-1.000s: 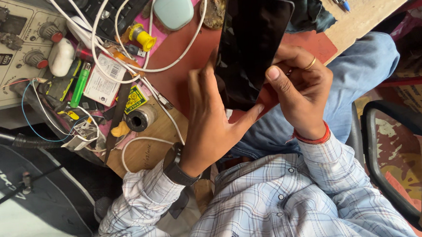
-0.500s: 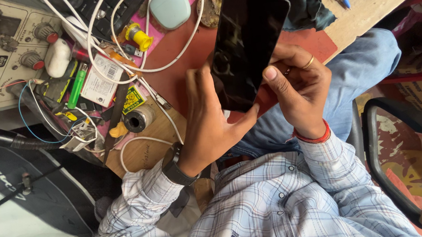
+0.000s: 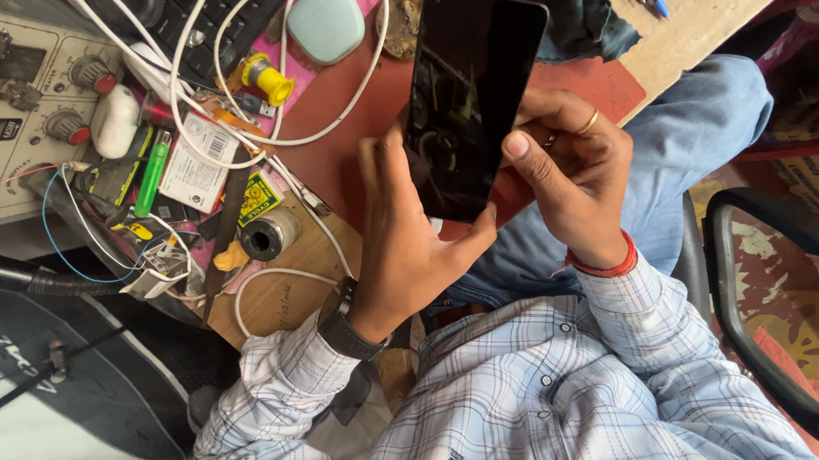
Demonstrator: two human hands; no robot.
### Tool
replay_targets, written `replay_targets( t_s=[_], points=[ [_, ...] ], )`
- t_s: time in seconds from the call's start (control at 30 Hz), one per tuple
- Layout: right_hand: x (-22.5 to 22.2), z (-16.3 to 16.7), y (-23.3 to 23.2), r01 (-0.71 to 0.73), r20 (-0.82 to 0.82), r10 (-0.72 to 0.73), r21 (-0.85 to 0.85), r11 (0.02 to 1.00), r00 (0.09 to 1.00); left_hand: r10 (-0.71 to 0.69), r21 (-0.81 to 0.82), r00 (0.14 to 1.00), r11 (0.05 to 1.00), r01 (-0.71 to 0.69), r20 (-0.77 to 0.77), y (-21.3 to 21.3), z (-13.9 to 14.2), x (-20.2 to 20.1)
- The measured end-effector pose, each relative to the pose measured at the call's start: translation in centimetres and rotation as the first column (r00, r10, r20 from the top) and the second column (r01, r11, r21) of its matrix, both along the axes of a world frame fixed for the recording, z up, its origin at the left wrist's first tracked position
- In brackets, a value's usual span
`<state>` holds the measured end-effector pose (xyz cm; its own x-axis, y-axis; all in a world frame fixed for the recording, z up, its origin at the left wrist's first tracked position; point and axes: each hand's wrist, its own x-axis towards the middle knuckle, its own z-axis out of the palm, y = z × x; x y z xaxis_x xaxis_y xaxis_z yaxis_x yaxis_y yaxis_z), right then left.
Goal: The person holds a smartphone, wipes its screen with a cloth, opens the back cover to expose the battery and internal components, then uses multimeter probes to test points on the exposed board. They later work along the phone's edge with their fingers and continue manipulating the opened device on the workbench.
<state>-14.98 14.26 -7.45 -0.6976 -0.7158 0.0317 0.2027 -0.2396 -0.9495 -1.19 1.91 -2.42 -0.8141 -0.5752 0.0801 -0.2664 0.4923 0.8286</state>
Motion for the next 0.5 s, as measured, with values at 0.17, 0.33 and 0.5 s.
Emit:
replay_targets(
  t_s=[0.17,0.33,0.5],
  points=[
    [0.2,0.0,-0.1,0.029,0.002,-0.029,-0.021,0.999,1.0,-0.037,-0.024,0.997,0.999,0.036,-0.069,-0.2,0.3,-0.1],
    [0.3,-0.1,0.0,0.045,-0.006,-0.046,-0.026,0.999,0.999,-0.043,-0.019,0.999,0.999,0.042,-0.025,-0.1,0.8,-0.2],
    [0.4,0.1,-0.1,0.043,-0.021,-0.043,-0.029,0.999,0.999,-0.06,-0.003,0.998,0.998,0.06,-0.032,0.2,1.0,0.2]
  ],
)
